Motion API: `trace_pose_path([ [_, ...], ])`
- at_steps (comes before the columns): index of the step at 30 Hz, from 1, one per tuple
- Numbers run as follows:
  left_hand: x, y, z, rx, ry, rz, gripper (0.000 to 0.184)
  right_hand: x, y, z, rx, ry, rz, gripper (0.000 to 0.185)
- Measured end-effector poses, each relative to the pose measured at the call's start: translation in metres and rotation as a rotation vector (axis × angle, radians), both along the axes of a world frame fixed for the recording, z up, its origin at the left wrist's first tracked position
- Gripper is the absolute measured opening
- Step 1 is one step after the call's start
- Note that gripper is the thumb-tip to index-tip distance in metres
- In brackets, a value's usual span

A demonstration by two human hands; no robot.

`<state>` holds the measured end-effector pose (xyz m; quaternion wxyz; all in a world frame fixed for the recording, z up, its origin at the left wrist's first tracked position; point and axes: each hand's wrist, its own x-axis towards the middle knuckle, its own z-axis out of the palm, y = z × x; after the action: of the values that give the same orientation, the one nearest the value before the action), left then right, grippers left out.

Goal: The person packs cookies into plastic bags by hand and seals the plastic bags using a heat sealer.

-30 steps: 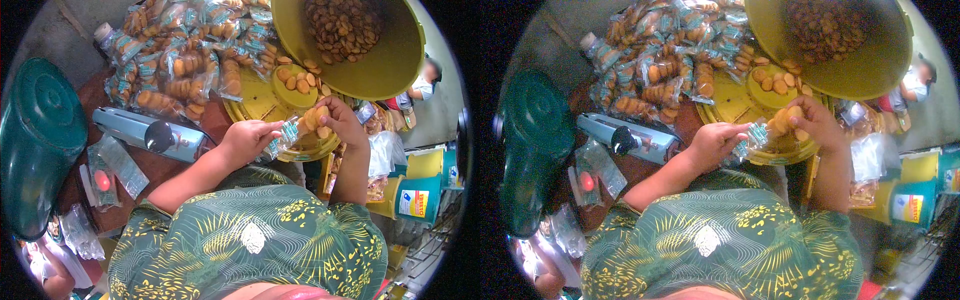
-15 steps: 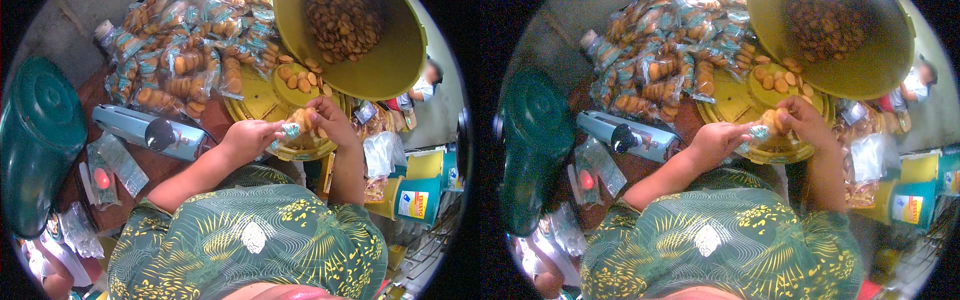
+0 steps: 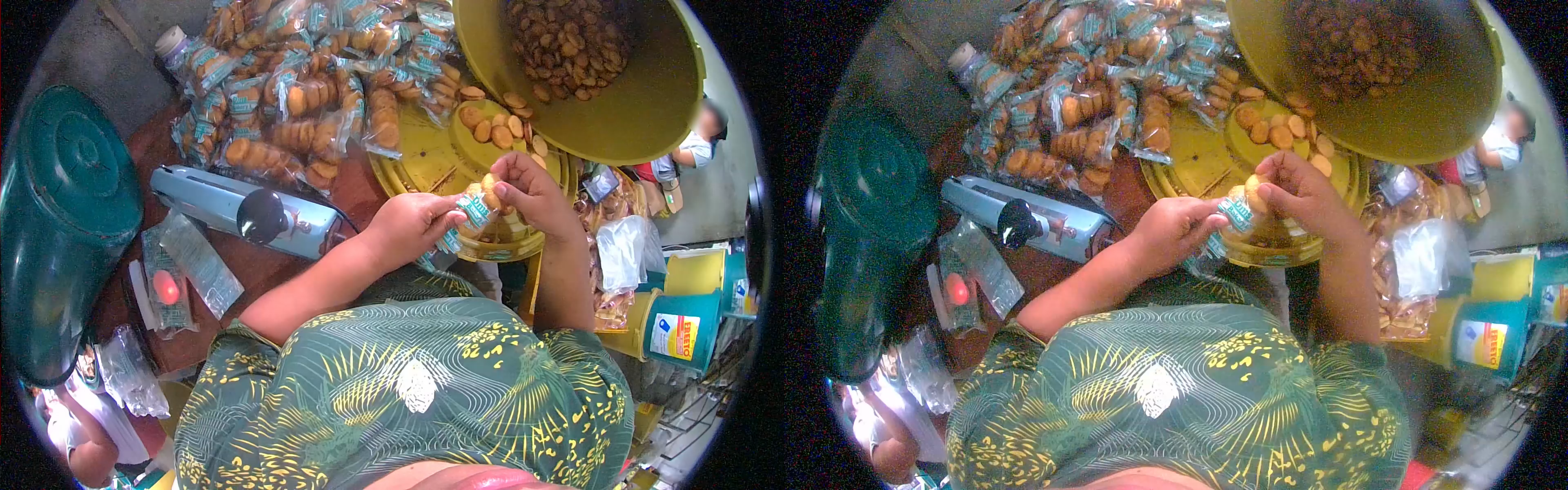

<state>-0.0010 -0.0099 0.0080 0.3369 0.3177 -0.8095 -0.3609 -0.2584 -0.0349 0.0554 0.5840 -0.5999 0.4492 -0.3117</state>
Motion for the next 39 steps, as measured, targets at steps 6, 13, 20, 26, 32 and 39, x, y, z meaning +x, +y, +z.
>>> trace_pose_path([
  [6, -0.015, 0.006, -0.006, 0.936, 0.704, -0.27, 0.049, 0.014, 0.004, 0.002, -0.039, -0.092, 0.025, 0.021],
  [13, -0.01, 0.008, -0.012, 0.836, 0.479, -0.233, 0.077, 0.028, 0.005, -0.008, -0.091, 0.027, 0.105, 0.02],
  [20, -0.011, 0.004, -0.02, 0.594, 0.308, -0.114, 0.095, 0.045, 0.019, 0.007, -0.388, 0.423, 0.101, 0.036],
  [26, -0.009, 0.006, -0.015, 0.515, 0.228, -0.051, 0.102, 0.061, 0.026, -0.006, -0.576, 0.506, 0.017, 0.042],
  [32, -0.013, 0.006, -0.029, 0.366, 0.137, -0.03, 0.1, 0.061, 0.028, -0.009, -0.586, 0.621, 0.027, 0.043],
  [39, -0.013, 0.01, -0.023, 0.281, 0.091, -0.051, 0.102, 0.064, 0.033, 0.007, -0.47, 0.655, 0.046, 0.04],
])
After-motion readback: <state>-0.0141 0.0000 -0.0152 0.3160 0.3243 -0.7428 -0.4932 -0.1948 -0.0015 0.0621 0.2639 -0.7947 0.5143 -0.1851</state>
